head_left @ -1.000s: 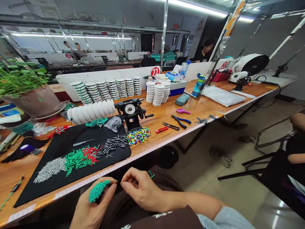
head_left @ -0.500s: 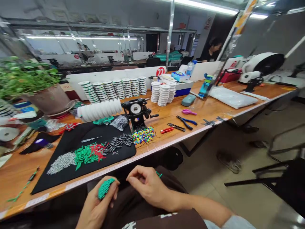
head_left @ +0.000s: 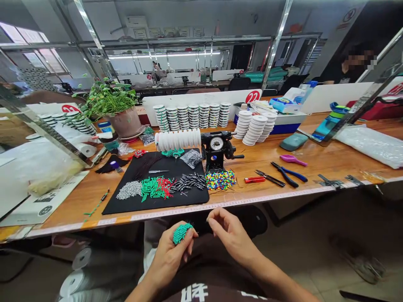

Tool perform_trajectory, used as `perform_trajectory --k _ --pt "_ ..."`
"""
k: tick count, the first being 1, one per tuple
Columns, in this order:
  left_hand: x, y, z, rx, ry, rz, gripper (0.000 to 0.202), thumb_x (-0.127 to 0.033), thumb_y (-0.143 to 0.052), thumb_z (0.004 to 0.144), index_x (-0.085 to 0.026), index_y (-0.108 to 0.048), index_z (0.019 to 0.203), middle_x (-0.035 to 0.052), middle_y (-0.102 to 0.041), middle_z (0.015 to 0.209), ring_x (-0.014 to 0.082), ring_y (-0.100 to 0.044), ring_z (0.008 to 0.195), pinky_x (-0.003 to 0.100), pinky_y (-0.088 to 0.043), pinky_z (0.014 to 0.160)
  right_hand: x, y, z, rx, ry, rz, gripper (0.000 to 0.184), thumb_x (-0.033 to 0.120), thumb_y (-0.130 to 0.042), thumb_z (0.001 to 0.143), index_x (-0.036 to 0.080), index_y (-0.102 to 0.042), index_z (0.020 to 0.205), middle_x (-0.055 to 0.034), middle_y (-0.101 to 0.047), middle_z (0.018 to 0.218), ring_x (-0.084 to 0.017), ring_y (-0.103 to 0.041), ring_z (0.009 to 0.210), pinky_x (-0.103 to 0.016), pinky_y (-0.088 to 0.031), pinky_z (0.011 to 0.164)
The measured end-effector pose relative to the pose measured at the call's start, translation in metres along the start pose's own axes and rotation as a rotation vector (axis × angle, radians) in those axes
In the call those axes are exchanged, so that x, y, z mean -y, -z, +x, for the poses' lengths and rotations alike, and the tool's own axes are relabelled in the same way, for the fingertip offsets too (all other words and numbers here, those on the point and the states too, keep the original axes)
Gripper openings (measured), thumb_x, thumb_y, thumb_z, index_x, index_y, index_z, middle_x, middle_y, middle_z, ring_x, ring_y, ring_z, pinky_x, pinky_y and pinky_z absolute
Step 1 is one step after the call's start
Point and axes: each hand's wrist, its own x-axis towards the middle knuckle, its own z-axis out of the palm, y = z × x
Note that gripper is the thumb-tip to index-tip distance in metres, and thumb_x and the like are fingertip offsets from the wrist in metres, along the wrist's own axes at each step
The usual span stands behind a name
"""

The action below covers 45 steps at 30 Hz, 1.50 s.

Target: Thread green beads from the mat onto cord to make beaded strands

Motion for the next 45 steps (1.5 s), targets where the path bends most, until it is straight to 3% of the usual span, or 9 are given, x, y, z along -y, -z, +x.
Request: perform_trajectory --k 3,10,14,18,22,32,35,40,45 --pt "0.003 -0.001 0.000 -0.011 -0.020 0.010 0.046 -0.062 -0.061 0.086 -0.017 -0.063 0.077 -0.0056 -0.041 0.054 0.0105 -0.033 0.048 0.022 -0.027 0.046 0.006 -0.008 -0.001 0.098 -0.069 0.132 0.032 0.048 -0.060 0.092 0.018 -0.057 0.082 0.0019 -0.050 0.072 -0.014 -0.041 0.064 -0.025 -0.035 0.060" --pt "0.013 -0.005 0.002 -0.061 -0.084 -0.016 0.036 -0.046 -0.064 0.082 -0.017 -0.062 0.062 -0.0038 -0.041 0.055 0.0110 -0.032 0.053 0.024 -0.024 0.050 -0.007 -0.011 -0.005 0.063 -0.115 0.132 0.037 0.051 -0.066 0.088 0.014 -0.066 0.084 0.0095 -0.029 0.054 -0.010 -0.020 0.050 -0.025 -0.016 0.047" --pt "0.014 -0.009 0.001 0.069 0.162 -0.358 0.032 -0.045 -0.070 0.073 -0.017 -0.057 0.063 -0.0109 -0.024 0.048 0.0069 -0.013 0.045 0.022 -0.011 0.043 -0.008 -0.012 -0.009 0.008 0.071 -0.085 0.020 0.032 -0.064 0.091 0.016 -0.074 0.084 0.0033 -0.050 0.059 -0.011 -0.034 0.052 -0.026 -0.028 0.050" --pt "0.011 -0.011 0.000 0.108 0.242 -0.512 0.029 -0.039 -0.073 0.070 -0.016 -0.057 0.062 -0.0118 -0.024 0.048 0.0053 -0.011 0.045 0.021 -0.009 0.042 -0.010 -0.015 -0.012 -0.012 0.211 -0.165 0.016 0.023 -0.063 0.092 0.020 -0.078 0.090 -0.0035 -0.073 0.077 -0.016 -0.060 0.060 -0.026 -0.043 0.057" --pt "0.011 -0.010 0.000 0.125 0.247 -0.565 0.030 -0.037 -0.075 0.069 -0.015 -0.056 0.061 -0.0116 -0.025 0.049 0.0044 -0.012 0.045 0.020 -0.009 0.042 -0.013 -0.014 -0.012 -0.010 0.229 -0.136 0.017 0.022 -0.063 0.092 0.021 -0.080 0.091 -0.0044 -0.077 0.081 -0.019 -0.069 0.068 -0.025 -0.050 0.062" --pt "0.014 -0.013 0.001 0.112 0.244 -0.504 0.032 -0.040 -0.076 0.068 -0.015 -0.058 0.061 -0.0114 -0.027 0.049 0.0040 -0.011 0.045 0.020 -0.009 0.042 -0.008 -0.016 -0.014 0.092 0.086 0.108 0.014 0.028 -0.069 0.089 0.021 -0.081 0.087 -0.0050 -0.077 0.081 -0.020 -0.069 0.072 -0.026 -0.052 0.065" --pt "0.021 -0.015 0.002 0.093 0.201 -0.430 0.037 -0.046 -0.077 0.069 -0.016 -0.055 0.061 -0.0108 -0.028 0.049 0.0043 -0.013 0.044 0.020 -0.009 0.041 -0.007 -0.018 -0.014 0.134 -0.001 0.183 0.024 0.040 -0.072 0.088 0.018 -0.078 0.084 -0.0037 -0.071 0.071 -0.016 -0.060 0.061 -0.024 -0.046 0.058" --pt "0.029 -0.014 0.007 0.071 0.049 -0.254 0.041 -0.057 -0.070 0.078 -0.019 -0.054 0.072 -0.0087 -0.037 0.050 0.0072 -0.026 0.042 0.020 -0.020 0.039 -0.008 -0.018 -0.011 0.112 -0.139 0.317 0.048 0.064 -0.072 0.082 0.017 -0.062 0.080 0.0086 -0.036 0.054 -0.008 -0.024 0.048 -0.021 -0.020 0.045" --pt "0.022 -0.009 0.010 -0.051 -0.047 -0.082 0.036 -0.052 -0.069 0.080 -0.019 -0.058 0.071 -0.0067 -0.041 0.053 0.0095 -0.033 0.047 0.022 -0.029 0.045 -0.008 -0.020 -0.009 0.095 -0.139 0.298 0.051 0.068 -0.068 0.083 0.018 -0.058 0.082 0.0101 -0.030 0.054 -0.008 -0.019 0.048 -0.023 -0.016 0.045"
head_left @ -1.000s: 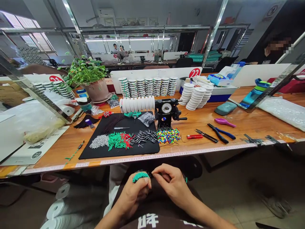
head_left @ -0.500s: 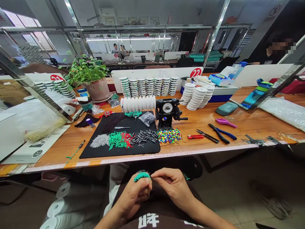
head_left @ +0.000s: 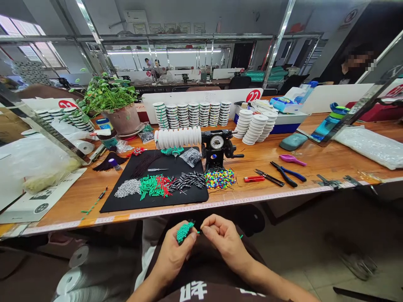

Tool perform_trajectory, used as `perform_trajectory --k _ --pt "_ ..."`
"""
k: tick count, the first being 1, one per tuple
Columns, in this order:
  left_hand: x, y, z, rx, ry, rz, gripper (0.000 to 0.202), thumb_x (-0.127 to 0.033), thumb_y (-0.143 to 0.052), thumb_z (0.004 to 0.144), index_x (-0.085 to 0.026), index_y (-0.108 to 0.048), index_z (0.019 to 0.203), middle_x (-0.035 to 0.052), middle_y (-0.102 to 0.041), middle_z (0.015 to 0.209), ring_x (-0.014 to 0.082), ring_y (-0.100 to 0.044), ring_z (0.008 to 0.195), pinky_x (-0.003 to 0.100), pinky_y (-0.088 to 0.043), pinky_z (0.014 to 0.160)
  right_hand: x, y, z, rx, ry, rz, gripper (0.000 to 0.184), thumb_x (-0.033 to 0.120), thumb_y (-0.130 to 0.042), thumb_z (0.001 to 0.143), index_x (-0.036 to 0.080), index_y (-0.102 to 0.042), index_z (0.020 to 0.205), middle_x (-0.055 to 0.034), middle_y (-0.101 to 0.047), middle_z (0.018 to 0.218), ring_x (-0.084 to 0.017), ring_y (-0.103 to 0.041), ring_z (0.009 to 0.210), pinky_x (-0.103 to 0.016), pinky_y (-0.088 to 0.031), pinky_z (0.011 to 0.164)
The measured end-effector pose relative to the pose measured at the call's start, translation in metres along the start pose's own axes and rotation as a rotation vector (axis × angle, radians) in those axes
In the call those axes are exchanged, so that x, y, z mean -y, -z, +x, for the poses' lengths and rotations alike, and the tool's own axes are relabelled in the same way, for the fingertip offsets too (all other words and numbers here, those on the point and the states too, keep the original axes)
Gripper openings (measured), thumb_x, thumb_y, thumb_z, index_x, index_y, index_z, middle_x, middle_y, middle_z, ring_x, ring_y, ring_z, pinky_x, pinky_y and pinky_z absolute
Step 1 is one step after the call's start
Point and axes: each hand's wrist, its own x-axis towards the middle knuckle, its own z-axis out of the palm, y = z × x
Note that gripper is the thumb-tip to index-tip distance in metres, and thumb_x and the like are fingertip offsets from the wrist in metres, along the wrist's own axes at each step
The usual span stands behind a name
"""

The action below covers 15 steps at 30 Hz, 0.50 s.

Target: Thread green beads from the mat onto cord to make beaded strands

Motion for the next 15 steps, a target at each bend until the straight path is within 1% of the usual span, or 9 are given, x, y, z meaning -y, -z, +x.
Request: perform_trajectory --k 2,4,6,8,9,11,12,13,15 --pt "-0.005 0.001 0.001 -0.060 -0.063 0.095 0.032 -0.045 -0.072 0.077 -0.018 -0.060 0.066 -0.0042 -0.046 0.056 0.0111 -0.037 0.053 0.022 -0.033 0.050 0.000 -0.001 -0.001 0.000 0.024 -0.051 0.048 0.064 -0.066 0.086 0.017 -0.060 0.083 0.0095 -0.031 0.056 -0.009 -0.021 0.049 -0.023 -0.017 0.046" --pt "-0.006 0.002 0.001 -0.097 -0.091 0.162 0.029 -0.041 -0.073 0.074 -0.016 -0.065 0.062 -0.0022 -0.050 0.056 0.0121 -0.039 0.055 0.023 -0.034 0.052 0.000 -0.002 -0.003 0.011 0.069 -0.157 0.037 0.053 -0.065 0.090 0.016 -0.064 0.091 0.0095 -0.031 0.057 -0.009 -0.024 0.050 -0.023 -0.018 0.047" --pt "-0.004 0.005 0.000 -0.096 -0.074 0.188 0.028 -0.041 -0.073 0.074 -0.015 -0.070 0.063 -0.0017 -0.051 0.053 0.0117 -0.037 0.052 0.023 -0.031 0.050 0.001 -0.002 -0.005 0.031 0.146 -0.321 0.024 0.039 -0.063 0.093 0.017 -0.067 0.103 0.0092 -0.033 0.058 -0.010 -0.028 0.050 -0.023 -0.021 0.047" --pt "0.000 0.009 0.000 -0.088 -0.047 0.185 0.030 -0.044 -0.073 0.075 -0.015 -0.073 0.067 -0.0015 -0.051 0.052 0.0112 -0.035 0.050 0.023 -0.029 0.048 0.001 -0.002 -0.006 0.037 0.256 -0.487 0.021 0.028 -0.059 0.093 0.017 -0.067 0.110 0.0074 -0.041 0.059 -0.010 -0.036 0.050 -0.024 -0.027 0.049" --pt "0.002 0.010 0.000 -0.086 -0.034 0.183 0.032 -0.046 -0.073 0.076 -0.015 -0.074 0.069 -0.0014 -0.051 0.052 0.0113 -0.035 0.050 0.023 -0.029 0.047 0.000 -0.002 -0.006 0.034 0.316 -0.552 0.022 0.026 -0.057 0.093 0.017 -0.068 0.110 0.0051 -0.049 0.062 -0.011 -0.042 0.052 -0.024 -0.031 0.051" --pt "0.002 0.012 0.001 -0.072 -0.017 0.195 0.032 -0.048 -0.074 0.077 -0.016 -0.074 0.073 -0.0007 -0.054 0.055 0.0126 -0.040 0.053 0.023 -0.032 0.049 -0.002 -0.002 -0.004 0.017 0.423 -0.654 0.023 0.022 -0.051 0.093 0.017 -0.069 0.107 -0.0018 -0.065 0.073 -0.015 -0.054 0.060 -0.026 -0.039 0.058" --pt "0.001 0.011 0.001 -0.073 -0.019 0.206 0.032 -0.048 -0.074 0.077 -0.016 -0.073 0.073 -0.0006 -0.054 0.057 0.0133 -0.042 0.054 0.023 -0.034 0.051 -0.003 -0.003 -0.003 0.004 0.460 -0.697 0.024 0.021 -0.049 0.093 0.017 -0.069 0.104 -0.0048 -0.070 0.080 -0.016 -0.059 0.064 -0.027 -0.041 0.061" --pt "0.000 0.010 0.001 -0.078 -0.024 0.214 0.031 -0.048 -0.075 0.076 -0.017 -0.072 0.072 -0.0009 -0.054 0.057 0.0137 -0.043 0.055 0.023 -0.035 0.052 -0.004 -0.004 -0.002 -0.011 0.483 -0.736 0.023 0.019 -0.048 0.092 0.018 -0.070 0.100 -0.0066 -0.072 0.084 -0.017 -0.061 0.067 -0.028 -0.043 0.063" --pt "-0.005 0.008 0.000 -0.089 -0.033 0.191 0.033 -0.048 -0.077 0.074 -0.017 -0.070 0.068 -0.0011 -0.054 0.059 0.0140 -0.044 0.057 0.023 -0.037 0.054 -0.004 -0.005 -0.001 -0.043 0.496 -0.793 0.021 0.017 -0.049 0.088 0.019 -0.069 0.092 -0.0061 -0.072 0.081 -0.018 -0.062 0.065 -0.027 -0.042 0.061"
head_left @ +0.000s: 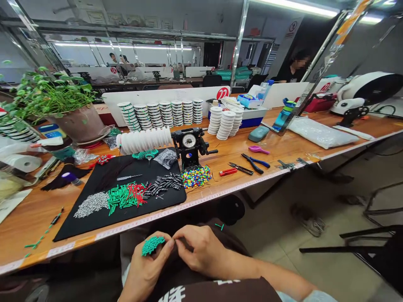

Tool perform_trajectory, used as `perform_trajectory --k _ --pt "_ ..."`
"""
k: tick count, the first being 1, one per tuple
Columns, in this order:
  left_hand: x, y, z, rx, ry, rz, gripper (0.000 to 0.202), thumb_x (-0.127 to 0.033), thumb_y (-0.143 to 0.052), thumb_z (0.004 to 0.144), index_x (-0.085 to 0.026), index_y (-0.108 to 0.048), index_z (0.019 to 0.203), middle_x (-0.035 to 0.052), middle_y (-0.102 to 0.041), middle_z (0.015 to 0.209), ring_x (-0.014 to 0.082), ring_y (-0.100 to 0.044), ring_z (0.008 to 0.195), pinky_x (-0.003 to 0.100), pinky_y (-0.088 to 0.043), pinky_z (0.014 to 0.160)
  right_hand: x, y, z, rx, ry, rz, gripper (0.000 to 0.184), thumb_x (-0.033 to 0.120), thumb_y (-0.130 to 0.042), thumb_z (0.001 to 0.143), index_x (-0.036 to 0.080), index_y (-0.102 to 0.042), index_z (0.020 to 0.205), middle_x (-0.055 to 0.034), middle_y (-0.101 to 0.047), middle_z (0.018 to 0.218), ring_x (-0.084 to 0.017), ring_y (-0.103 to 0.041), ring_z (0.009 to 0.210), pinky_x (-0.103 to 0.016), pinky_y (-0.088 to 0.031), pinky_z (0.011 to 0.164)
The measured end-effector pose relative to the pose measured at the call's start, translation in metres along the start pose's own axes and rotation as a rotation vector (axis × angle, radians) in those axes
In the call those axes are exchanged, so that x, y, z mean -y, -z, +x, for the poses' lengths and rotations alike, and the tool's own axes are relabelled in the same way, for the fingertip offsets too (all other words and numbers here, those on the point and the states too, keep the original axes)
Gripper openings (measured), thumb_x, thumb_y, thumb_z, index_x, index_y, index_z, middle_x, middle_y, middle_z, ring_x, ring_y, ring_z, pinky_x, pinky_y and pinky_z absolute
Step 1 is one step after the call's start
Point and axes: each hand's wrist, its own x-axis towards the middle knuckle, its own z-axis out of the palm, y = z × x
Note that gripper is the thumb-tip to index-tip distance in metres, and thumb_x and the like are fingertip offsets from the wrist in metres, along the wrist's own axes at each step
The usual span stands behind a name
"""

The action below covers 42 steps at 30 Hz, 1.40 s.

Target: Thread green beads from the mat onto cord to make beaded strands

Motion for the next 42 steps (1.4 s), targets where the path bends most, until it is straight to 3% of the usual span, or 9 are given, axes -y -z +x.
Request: perform_trajectory --k 4,7,10,13,17,20,25,34,42 --pt "-0.010 0.015 -0.001 -0.029 0.122 -0.262 0.042 -0.055 -0.085 0.064 -0.017 -0.067 0.068 -0.0027 -0.051 0.059 0.0124 -0.042 0.056 0.022 -0.040 0.052 -0.007 0.011 0.002 -0.017 -0.116 -0.059 0.013 0.015 -0.053 0.081 0.019 -0.063 0.086 0.0010 -0.061 0.064 -0.014 -0.054 0.052 -0.024 -0.037 0.052" --pt "-0.017 0.043 0.002 -0.117 0.242 -0.532 0.049 -0.052 -0.091 0.057 -0.018 -0.054 0.057 -0.0085 -0.033 0.051 0.0083 -0.026 0.047 0.020 -0.032 0.042 -0.026 0.032 -0.001 0.019 -0.256 -0.170 0.015 0.010 -0.050 0.082 0.018 -0.060 0.090 0.0012 -0.059 0.065 -0.015 -0.055 0.055 -0.024 -0.038 0.054" --pt "-0.024 0.057 0.004 -0.205 0.147 -0.524 0.048 -0.046 -0.092 0.058 -0.018 -0.053 0.054 -0.0078 -0.035 0.051 0.0085 -0.027 0.048 0.020 -0.033 0.043 -0.042 0.054 -0.008 0.088 -0.295 -0.233 0.016 0.008 -0.048 0.085 0.017 -0.061 0.088 -0.0044 -0.065 0.073 -0.020 -0.062 0.065 -0.029 -0.045 0.063" --pt "-0.029 0.044 0.004 -0.201 -0.046 -0.189 0.033 -0.044 -0.087 0.066 -0.018 -0.068 0.065 -0.0026 -0.052 0.058 0.0117 -0.041 0.056 0.021 -0.036 0.051 -0.033 0.065 -0.012 0.132 -0.228 -0.192 0.017 0.013 -0.051 0.091 0.016 -0.066 0.098 -0.0113 -0.071 0.098 -0.027 -0.066 0.092 -0.039 -0.049 0.084" --pt "-0.031 0.010 0.003 0.066 -0.091 0.078 0.027 -0.043 -0.073 0.080 -0.018 -0.070 0.071 -0.0006 -0.057 0.059 0.0139 -0.045 0.056 0.024 -0.035 0.054 0.004 0.056 -0.004 0.144 -0.171 0.233 0.031 0.018 -0.050 0.099 0.023 -0.059 0.128 -0.0057 -0.064 0.128 -0.021 -0.058 0.119 -0.035 -0.042 0.105" --pt "-0.032 -0.001 0.006 0.145 -0.105 0.114 0.028 -0.043 -0.066 0.084 -0.017 -0.070 0.074 -0.0016 -0.054 0.058 0.0136 -0.042 0.055 0.025 -0.034 0.053 0.015 0.041 0.001 0.200 -0.286 0.519 0.023 0.023 -0.053 0.099 0.023 -0.062 0.120 -0.0026 -0.067 0.109 -0.018 -0.062 0.097 -0.028 -0.049 0.086" --pt "-0.023 0.000 0.012 0.104 -0.066 0.016 0.028 -0.045 -0.064 0.086 -0.018 -0.067 0.088 -0.0019 -0.055 0.064 0.0135 -0.044 0.057 0.024 -0.036 0.055 -0.003 0.026 0.000 0.043 -0.417 0.409 0.016 0.032 -0.058 0.095 0.018 -0.066 0.092 0.0027 -0.054 0.071 -0.014 -0.045 0.063 -0.026 -0.036 0.058" --pt "0.000 -0.010 0.004 0.198 0.090 -0.253 0.037 -0.054 -0.063 0.087 -0.018 -0.059 0.081 -0.0074 -0.036 0.060 0.0104 -0.026 0.054 0.022 -0.022 0.049 -0.026 0.034 0.003 -0.165 -0.298 -0.035 0.021 0.033 -0.058 0.095 0.021 -0.074 0.086 0.0022 -0.049 0.057 -0.019 -0.041 0.064 -0.032 -0.031 0.069" --pt "-0.011 -0.009 0.005 0.106 -0.052 0.020 0.027 -0.040 -0.059 0.084 -0.019 -0.062 0.067 -0.0036 -0.045 0.058 0.0145 -0.040 0.058 0.026 -0.034 0.058 -0.009 0.027 0.003 0.096 -0.427 0.537 0.026 0.042 -0.056 0.094 0.018 -0.057 0.085 0.0031 -0.046 0.071 -0.014 -0.038 0.063 -0.026 -0.031 0.057"
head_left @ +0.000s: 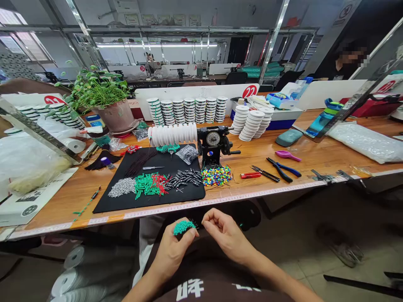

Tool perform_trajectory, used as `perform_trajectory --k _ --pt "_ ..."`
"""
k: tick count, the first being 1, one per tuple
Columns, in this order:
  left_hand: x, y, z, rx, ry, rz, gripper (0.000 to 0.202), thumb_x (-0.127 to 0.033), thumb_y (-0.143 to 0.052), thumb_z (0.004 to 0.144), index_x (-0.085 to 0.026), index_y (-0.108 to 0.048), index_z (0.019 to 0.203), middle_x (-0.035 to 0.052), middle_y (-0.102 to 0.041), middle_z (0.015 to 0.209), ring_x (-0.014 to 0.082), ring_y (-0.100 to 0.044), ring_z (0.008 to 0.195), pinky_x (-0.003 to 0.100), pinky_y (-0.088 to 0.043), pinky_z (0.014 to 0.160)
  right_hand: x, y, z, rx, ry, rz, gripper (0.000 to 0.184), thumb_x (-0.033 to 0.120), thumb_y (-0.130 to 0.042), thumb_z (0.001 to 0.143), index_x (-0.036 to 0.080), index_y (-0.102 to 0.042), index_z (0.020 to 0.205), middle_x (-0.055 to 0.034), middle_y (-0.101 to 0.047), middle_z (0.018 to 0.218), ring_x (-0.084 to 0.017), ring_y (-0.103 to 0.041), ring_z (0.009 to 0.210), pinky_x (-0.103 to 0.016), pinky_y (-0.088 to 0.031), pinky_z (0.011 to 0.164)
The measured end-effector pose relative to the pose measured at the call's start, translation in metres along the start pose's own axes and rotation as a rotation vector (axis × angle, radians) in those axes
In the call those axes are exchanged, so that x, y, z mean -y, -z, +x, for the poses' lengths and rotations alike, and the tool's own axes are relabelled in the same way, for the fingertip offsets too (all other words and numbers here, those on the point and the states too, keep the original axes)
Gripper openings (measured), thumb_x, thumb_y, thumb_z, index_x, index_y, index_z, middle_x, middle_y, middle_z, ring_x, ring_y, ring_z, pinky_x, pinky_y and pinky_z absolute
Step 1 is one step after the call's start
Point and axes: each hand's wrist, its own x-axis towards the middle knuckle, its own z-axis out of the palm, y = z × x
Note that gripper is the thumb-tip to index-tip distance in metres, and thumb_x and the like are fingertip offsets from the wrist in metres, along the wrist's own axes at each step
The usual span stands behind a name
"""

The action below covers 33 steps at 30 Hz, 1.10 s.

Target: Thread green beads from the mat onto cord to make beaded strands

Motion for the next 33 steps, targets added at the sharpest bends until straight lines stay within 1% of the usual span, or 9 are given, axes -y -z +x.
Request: perform_trajectory --k 4,9,13,19,22,24,27,30,33 --pt "-0.005 0.000 -0.001 0.038 -0.028 0.057 0.029 -0.041 -0.056 0.083 -0.018 -0.062 0.067 -0.0011 -0.051 0.062 0.0168 -0.047 0.062 0.027 -0.038 0.063 -0.011 -0.004 -0.001 -0.016 -0.036 -0.035 0.028 0.044 -0.059 0.093 0.017 -0.064 0.087 0.0060 -0.038 0.062 -0.013 -0.029 0.056 -0.026 -0.023 0.051" --pt "-0.001 0.000 -0.002 0.048 -0.053 0.058 0.029 -0.041 -0.055 0.085 -0.018 -0.063 0.069 0.0002 -0.055 0.065 0.0178 -0.050 0.065 0.027 -0.039 0.063 -0.016 -0.001 -0.003 -0.102 0.079 -0.267 0.023 0.036 -0.058 0.094 0.020 -0.075 0.089 -0.0007 -0.060 0.066 -0.019 -0.049 0.069 -0.029 -0.035 0.065" --pt "-0.001 -0.001 -0.003 0.042 -0.050 0.058 0.029 -0.040 -0.055 0.085 -0.019 -0.064 0.068 0.0010 -0.056 0.066 0.0184 -0.051 0.066 0.028 -0.040 0.064 -0.012 -0.001 -0.004 -0.094 0.100 -0.292 0.023 0.034 -0.058 0.095 0.022 -0.077 0.089 -0.0027 -0.068 0.073 -0.021 -0.053 0.073 -0.031 -0.037 0.069" --pt "-0.002 -0.002 -0.002 0.061 -0.021 0.012 0.027 -0.041 -0.058 0.083 -0.018 -0.062 0.069 0.0008 -0.054 0.065 0.0180 -0.047 0.065 0.028 -0.038 0.063 -0.012 -0.004 -0.005 -0.080 0.092 -0.134 0.023 0.038 -0.063 0.093 0.020 -0.077 0.088 -0.0034 -0.070 0.074 -0.019 -0.058 0.067 -0.030 -0.042 0.066" --pt "0.005 -0.004 -0.001 0.076 0.020 -0.072 0.027 -0.041 -0.061 0.080 -0.019 -0.054 0.066 -0.0024 -0.047 0.062 0.0151 -0.041 0.062 0.026 -0.035 0.060 -0.009 -0.006 -0.004 -0.039 0.061 0.027 0.025 0.041 -0.068 0.091 0.018 -0.076 0.088 -0.0044 -0.070 0.076 -0.019 -0.061 0.069 -0.029 -0.045 0.066" --pt "0.011 -0.006 0.000 0.075 0.044 -0.138 0.031 -0.043 -0.064 0.077 -0.020 -0.048 0.065 -0.0048 -0.040 0.060 0.0129 -0.034 0.059 0.024 -0.032 0.055 -0.006 -0.007 -0.004 0.002 0.033 0.109 0.028 0.045 -0.071 0.089 0.017 -0.074 0.086 -0.0023 -0.066 0.072 -0.015 -0.056 0.063 -0.026 -0.042 0.061" --pt "0.017 -0.008 0.000 0.113 0.084 -0.192 0.037 -0.048 -0.067 0.078 -0.021 -0.046 0.066 -0.0069 -0.035 0.058 0.0105 -0.030 0.053 0.022 -0.028 0.048 -0.004 -0.008 -0.003 0.078 -0.033 0.220 0.037 0.053 -0.075 0.085 0.016 -0.069 0.081 0.0046 -0.049 0.060 -0.010 -0.038 0.054 -0.022 -0.030 0.052" --pt "0.015 -0.010 -0.001 0.164 0.150 -0.222 0.041 -0.056 -0.066 0.080 -0.021 -0.048 0.070 -0.0064 -0.043 0.055 0.0094 -0.036 0.046 0.022 -0.029 0.045 -0.006 -0.009 -0.001 0.095 -0.068 0.386 0.045 0.060 -0.076 0.081 0.017 -0.063 0.079 0.0056 -0.045 0.061 -0.010 -0.036 0.055 -0.023 -0.031 0.055" --pt "0.011 -0.011 0.000 0.137 0.182 -0.259 0.042 -0.060 -0.064 0.081 -0.019 -0.053 0.077 -0.0024 -0.055 0.061 0.0113 -0.047 0.046 0.022 -0.035 0.045 -0.009 -0.012 0.000 0.012 -0.053 0.411 0.048 0.064 -0.075 0.080 0.018 -0.060 0.079 0.0037 -0.048 0.065 -0.012 -0.039 0.059 -0.024 -0.035 0.059"
